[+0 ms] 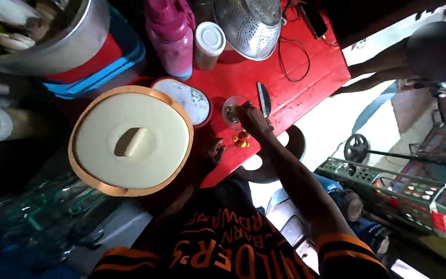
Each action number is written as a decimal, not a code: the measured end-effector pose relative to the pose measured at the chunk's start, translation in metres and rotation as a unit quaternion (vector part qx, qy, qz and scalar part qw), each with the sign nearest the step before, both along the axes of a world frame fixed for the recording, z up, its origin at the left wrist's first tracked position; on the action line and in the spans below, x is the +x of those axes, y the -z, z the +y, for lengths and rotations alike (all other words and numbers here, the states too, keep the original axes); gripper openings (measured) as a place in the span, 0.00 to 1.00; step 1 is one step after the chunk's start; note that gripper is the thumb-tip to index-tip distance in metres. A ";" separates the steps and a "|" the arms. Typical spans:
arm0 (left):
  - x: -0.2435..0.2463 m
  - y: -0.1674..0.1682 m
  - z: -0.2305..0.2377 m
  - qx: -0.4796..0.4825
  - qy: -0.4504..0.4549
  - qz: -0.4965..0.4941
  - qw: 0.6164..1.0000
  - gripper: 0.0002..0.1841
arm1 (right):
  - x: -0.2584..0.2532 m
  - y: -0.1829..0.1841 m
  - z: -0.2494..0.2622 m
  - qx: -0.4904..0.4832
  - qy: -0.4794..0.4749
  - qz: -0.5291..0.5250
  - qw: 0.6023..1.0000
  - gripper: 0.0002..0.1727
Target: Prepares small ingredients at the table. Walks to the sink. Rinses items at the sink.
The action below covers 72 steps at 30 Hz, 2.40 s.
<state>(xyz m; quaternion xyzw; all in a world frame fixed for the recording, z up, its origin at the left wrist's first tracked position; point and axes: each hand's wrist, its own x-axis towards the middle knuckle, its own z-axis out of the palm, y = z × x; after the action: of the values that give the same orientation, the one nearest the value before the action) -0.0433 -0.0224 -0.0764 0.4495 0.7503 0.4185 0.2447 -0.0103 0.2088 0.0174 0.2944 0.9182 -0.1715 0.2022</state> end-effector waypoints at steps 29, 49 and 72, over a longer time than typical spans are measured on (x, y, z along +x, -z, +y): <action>0.008 0.008 0.000 0.031 -0.018 -0.022 0.999 0.19 | -0.007 0.002 0.002 0.031 -0.016 0.009 0.999 0.15; 0.007 0.013 0.002 0.048 -0.017 -0.025 0.998 0.18 | 0.004 -0.004 0.015 -0.027 -0.051 0.119 0.991 0.16; 0.004 -0.003 0.004 0.035 -0.023 -0.026 0.999 0.17 | 0.002 -0.005 0.017 -0.014 0.023 0.192 0.981 0.13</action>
<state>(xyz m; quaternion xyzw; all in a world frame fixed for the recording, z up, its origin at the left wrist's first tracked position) -0.0394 -0.0189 -0.0734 0.4294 0.7383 0.4621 0.2387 -0.0080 0.2260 0.0226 0.2737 0.9304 -0.2426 0.0222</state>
